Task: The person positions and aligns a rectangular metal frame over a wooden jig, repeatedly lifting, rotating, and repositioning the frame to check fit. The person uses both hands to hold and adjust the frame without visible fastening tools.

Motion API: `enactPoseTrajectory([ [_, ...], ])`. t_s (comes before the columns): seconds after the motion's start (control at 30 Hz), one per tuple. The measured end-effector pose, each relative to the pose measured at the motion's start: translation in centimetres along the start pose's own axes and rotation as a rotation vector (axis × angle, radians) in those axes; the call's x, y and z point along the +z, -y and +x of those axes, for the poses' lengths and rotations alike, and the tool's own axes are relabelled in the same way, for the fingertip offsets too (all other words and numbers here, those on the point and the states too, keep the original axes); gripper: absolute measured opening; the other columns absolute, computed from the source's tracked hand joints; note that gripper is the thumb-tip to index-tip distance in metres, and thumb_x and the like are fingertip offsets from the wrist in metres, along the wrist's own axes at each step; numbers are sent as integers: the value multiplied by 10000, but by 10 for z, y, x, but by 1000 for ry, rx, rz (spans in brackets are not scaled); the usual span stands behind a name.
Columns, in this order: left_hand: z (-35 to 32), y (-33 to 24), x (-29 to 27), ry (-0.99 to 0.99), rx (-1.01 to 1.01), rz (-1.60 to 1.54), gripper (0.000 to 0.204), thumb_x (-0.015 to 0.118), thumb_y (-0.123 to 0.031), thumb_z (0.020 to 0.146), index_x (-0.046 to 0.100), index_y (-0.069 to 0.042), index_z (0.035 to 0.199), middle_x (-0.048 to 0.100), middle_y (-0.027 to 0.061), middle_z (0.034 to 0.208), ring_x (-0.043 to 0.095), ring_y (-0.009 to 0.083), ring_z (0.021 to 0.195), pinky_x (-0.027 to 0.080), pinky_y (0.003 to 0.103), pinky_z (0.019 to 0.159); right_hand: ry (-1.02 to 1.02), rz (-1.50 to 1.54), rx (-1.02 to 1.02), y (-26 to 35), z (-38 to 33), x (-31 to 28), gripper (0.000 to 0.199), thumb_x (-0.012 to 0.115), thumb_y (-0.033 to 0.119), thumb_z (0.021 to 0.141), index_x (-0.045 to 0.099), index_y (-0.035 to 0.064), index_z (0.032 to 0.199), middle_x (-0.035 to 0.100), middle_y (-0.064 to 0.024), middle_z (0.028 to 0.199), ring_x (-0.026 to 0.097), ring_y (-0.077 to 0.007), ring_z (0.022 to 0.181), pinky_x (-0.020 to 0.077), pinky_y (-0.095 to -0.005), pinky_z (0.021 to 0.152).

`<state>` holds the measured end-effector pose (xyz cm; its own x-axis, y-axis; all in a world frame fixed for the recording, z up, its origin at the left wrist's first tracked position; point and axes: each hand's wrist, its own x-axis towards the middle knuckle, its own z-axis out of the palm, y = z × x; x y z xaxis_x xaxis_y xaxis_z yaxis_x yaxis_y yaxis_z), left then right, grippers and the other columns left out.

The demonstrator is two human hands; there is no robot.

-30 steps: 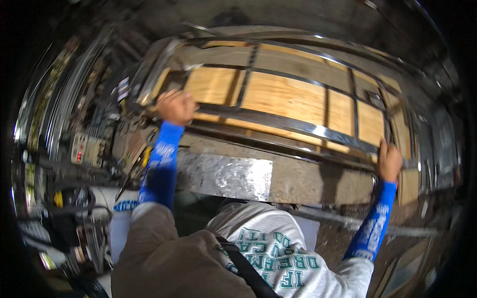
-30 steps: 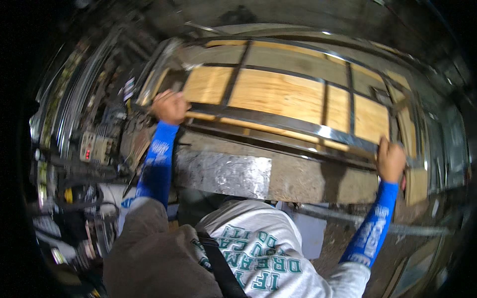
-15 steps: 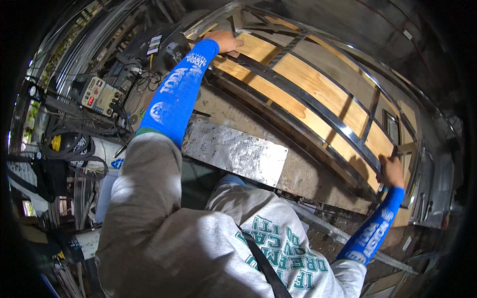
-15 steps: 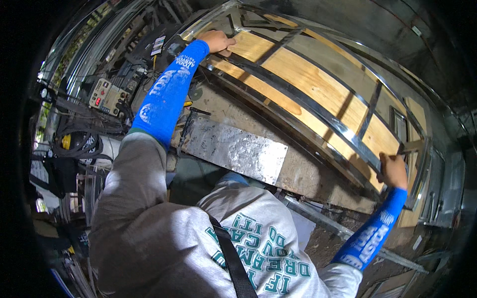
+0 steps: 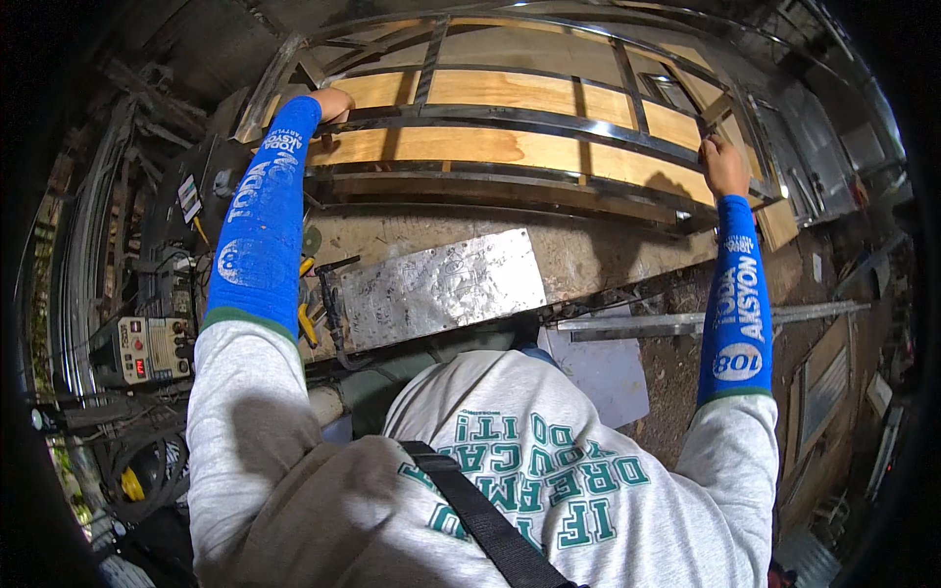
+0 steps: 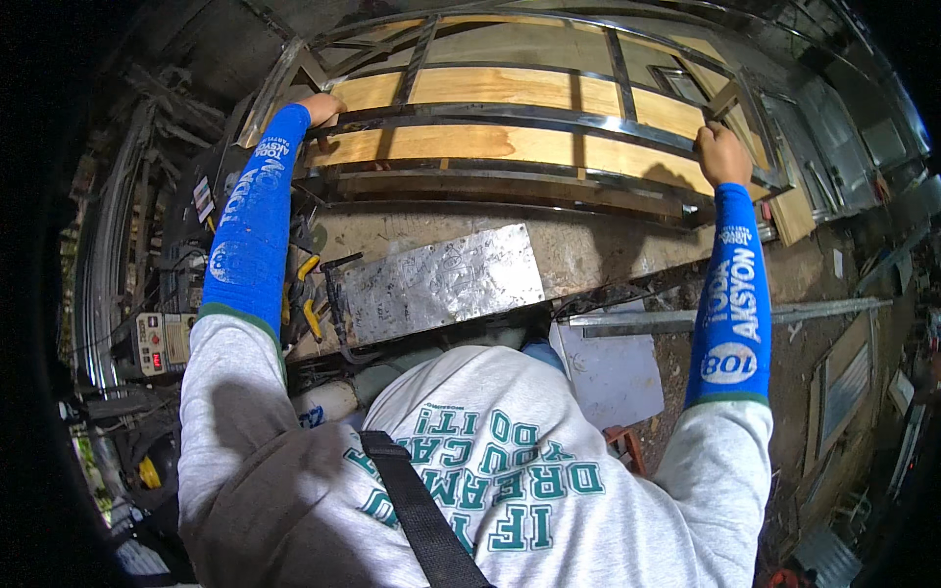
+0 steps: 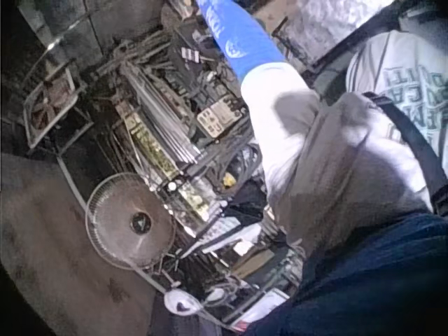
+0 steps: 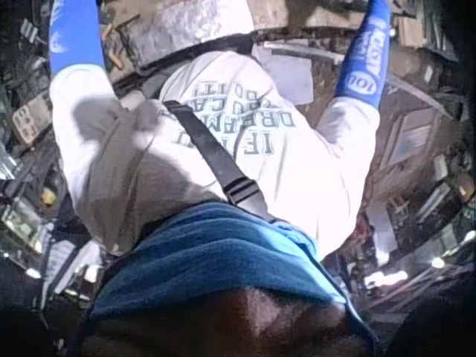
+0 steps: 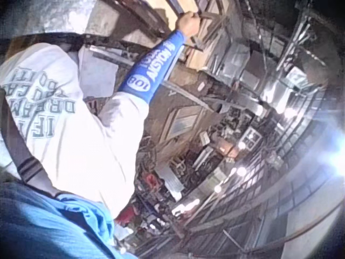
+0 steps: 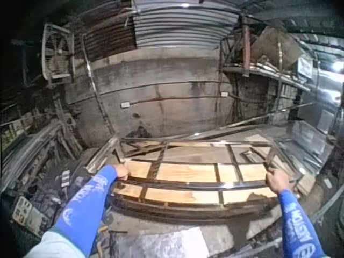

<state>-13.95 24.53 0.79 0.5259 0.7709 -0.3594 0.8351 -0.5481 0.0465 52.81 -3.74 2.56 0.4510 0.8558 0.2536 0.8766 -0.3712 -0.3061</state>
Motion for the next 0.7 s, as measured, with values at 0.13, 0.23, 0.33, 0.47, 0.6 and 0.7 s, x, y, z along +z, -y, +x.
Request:
enactPoseTrajectory([
  [0.13,-2,-13,-7,93,-129,-268,242,483,-84,890,692,26,942,686,156,800,724,373,657,536,473,561,72,-238,100,2,11,2,582,425,535,981,752,66,1093,737,-216,1119,673,-408,1114,499,-495,976],
  [0.23,-18,-20,-11,113,-153,-349,236,499,-44,860,685,42,976,681,163,790,722,393,656,534,480,547,374,-143,83,5,32,-4,573,424,500,975,760,43,897,741,-149,760,734,-328,864,513,-461,825],
  [0.33,-36,-69,-34,77,-83,-98,319,567,-76,833,692,21,1111,731,194,954,747,337,870,571,470,781,384,-133,99,-26,36,-2,544,471,447,967,711,-18,814,711,-169,703,708,-274,672,507,-433,671],
  [0.47,-37,-52,-22,-150,-86,-156,360,508,-249,984,719,33,910,713,153,744,740,293,714,582,424,758,419,-175,-11,-17,40,-3,357,502,256,972,677,-38,869,702,-177,744,683,-255,634,507,-418,610],
  [0.6,-38,-58,-17,-159,-215,-436,486,463,-303,1025,714,34,782,690,130,645,704,264,591,576,417,742,412,-123,-3,-14,39,1,495,502,392,991,653,-43,810,655,-145,661,645,-243,571,482,-448,598],
  [0.7,-24,-51,-15,-192,-153,-375,479,489,-353,1019,708,11,799,681,120,694,698,273,651,556,427,727,391,-237,-156,-41,41,0,424,498,353,1000,669,-14,874,665,-146,669,648,-251,570,488,-440,601],
])
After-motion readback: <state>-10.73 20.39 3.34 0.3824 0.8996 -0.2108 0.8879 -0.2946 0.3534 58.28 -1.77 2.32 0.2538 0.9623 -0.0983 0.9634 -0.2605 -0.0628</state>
